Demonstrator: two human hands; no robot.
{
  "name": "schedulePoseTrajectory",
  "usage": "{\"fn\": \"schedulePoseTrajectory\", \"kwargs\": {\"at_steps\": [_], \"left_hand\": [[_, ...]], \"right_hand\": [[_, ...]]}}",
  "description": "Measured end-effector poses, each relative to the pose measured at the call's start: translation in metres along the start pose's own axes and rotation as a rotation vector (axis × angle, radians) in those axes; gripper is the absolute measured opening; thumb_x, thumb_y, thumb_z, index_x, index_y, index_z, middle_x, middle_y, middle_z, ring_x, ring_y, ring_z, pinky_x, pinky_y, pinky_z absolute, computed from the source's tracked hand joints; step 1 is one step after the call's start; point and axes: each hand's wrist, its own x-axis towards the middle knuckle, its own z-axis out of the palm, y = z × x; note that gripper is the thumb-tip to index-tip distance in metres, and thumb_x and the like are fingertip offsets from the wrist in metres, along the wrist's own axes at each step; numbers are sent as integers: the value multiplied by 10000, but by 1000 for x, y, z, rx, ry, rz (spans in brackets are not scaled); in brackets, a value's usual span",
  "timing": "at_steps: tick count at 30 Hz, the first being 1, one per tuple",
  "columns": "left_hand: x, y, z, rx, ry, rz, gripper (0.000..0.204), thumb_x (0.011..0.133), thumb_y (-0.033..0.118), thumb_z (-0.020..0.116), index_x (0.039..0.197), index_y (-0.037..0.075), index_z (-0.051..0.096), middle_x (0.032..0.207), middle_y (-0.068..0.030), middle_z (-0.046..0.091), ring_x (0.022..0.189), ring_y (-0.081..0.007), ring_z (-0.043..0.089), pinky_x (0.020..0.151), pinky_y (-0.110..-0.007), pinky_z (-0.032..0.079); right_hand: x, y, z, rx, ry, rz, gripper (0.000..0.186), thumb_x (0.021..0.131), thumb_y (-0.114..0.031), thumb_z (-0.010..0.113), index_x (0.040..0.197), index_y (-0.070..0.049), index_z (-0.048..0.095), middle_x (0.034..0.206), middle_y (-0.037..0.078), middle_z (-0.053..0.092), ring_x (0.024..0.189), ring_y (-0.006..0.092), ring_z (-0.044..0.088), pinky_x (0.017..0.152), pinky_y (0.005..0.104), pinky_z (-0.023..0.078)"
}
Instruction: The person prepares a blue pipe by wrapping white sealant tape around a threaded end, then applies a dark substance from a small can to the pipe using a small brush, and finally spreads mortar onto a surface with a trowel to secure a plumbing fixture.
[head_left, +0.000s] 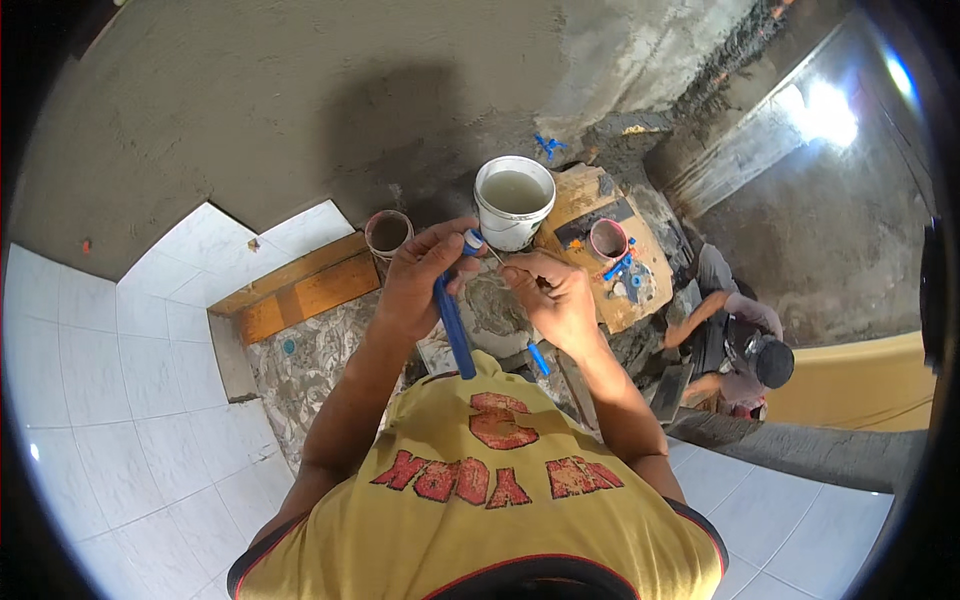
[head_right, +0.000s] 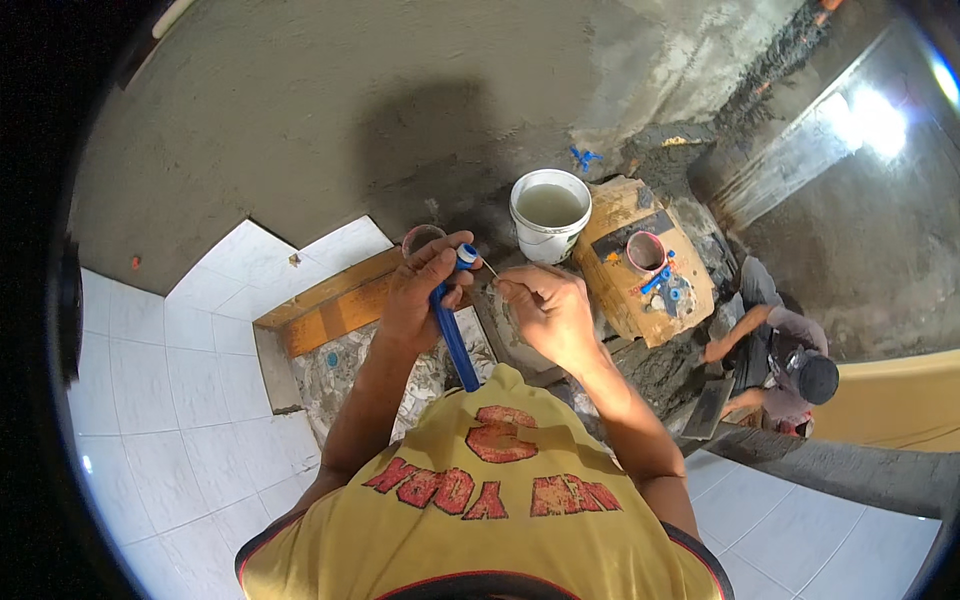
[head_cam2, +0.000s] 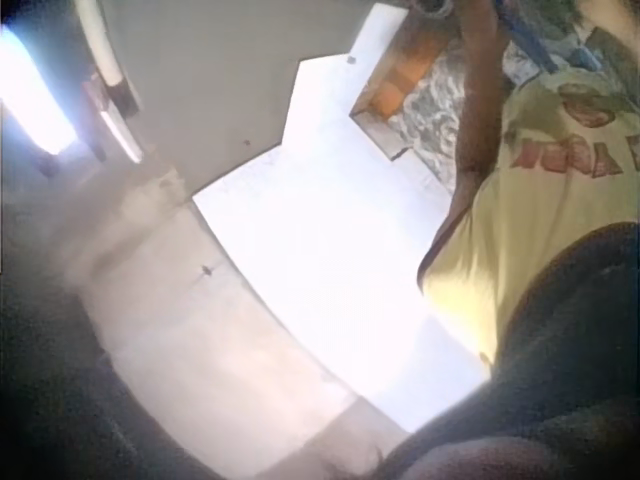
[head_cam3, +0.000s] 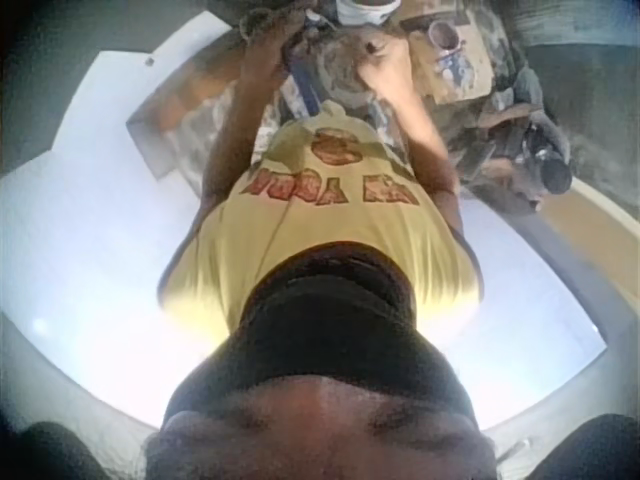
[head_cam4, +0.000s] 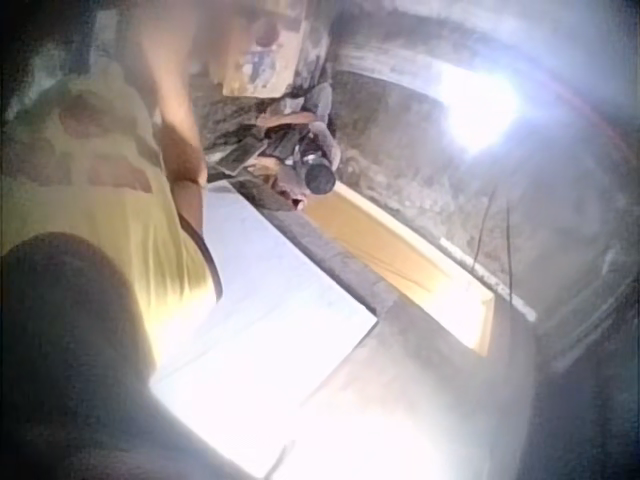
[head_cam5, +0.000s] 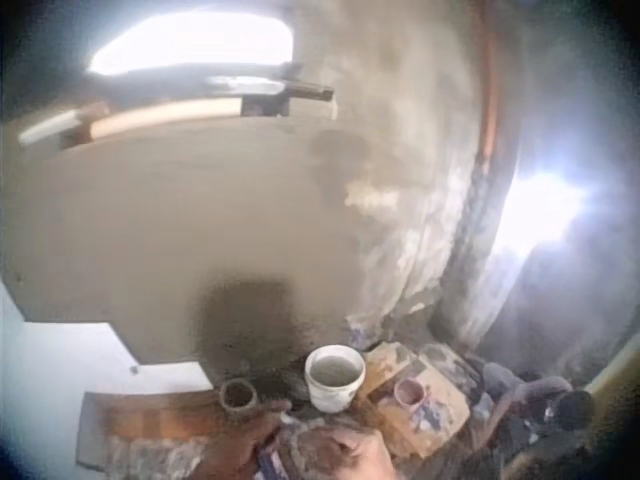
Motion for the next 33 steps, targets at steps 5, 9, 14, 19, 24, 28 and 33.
{"fn": "schedulePoseTrajectory", "kwargs": {"at_steps": [5, 9, 14, 19, 24, 28, 33], "left_hand": [[-8, 12, 12, 539, 186, 168, 277, 972, 166, 657, 1202, 13, 666, 1044, -52, 644, 848, -99, 683, 574, -182, 477], [-9, 8, 6, 646, 131, 283, 281, 976, 176, 660, 1213, 24, 666, 957, -35, 709, 853, -87, 688, 601, -208, 493], [-13, 7, 14, 645, 145, 286, 236, 954, 131, 683, 1162, 19, 673, 922, -39, 702, 758, -58, 642, 595, -211, 491], [-18, 0, 9, 667, 53, 260, 176, 926, 104, 710, 1069, 17, 658, 867, -23, 672, 683, -42, 594, 583, -216, 492], [-36, 2, 19, 764, -29, 310, 186, 911, 82, 721, 1068, 17, 646, 856, -22, 664, 654, -43, 575, 580, -213, 484], [-33, 4, 8, 722, 88, 330, 178, 906, 68, 717, 1063, 20, 648, 905, -34, 668, 688, -50, 588, 595, -218, 486], [-38, -8, -8, 1062, 99, 356, 173, 911, 75, 705, 1059, 21, 636, 943, -40, 662, 748, -62, 610, 600, -224, 491]], "right_hand": [[7, -26, -4, -85, -72, -175, 120, 872, -2, 644, 980, 11, 693, 853, 133, 698, 693, 275, 672, 632, 358, 520], [5, -56, -11, -220, -244, -153, 104, 862, -28, 655, 959, -14, 688, 845, 141, 668, 712, 339, 652, 645, 387, 521], [12, -81, -20, -392, -340, -172, 113, 847, -37, 667, 958, -23, 683, 846, 130, 646, 725, 336, 646, 642, 396, 516], [33, -90, -26, -340, -271, -319, 103, 823, -72, 661, 918, -33, 656, 857, 127, 601, 766, 386, 629, 661, 472, 506], [60, -27, -12, -241, -176, -405, 97, 856, -38, 649, 947, -1, 648, 844, 157, 631, 757, 330, 633, 666, 400, 497], [19, -27, -4, -107, -403, 18, 111, 855, -29, 628, 962, -14, 650, 824, 182, 663, 801, 388, 657, 689, 438, 506], [14, -54, -5, -272, -332, -249, 68, 845, -46, 626, 907, -18, 634, 826, 173, 661, 782, 396, 635, 670, 426, 505]]}}
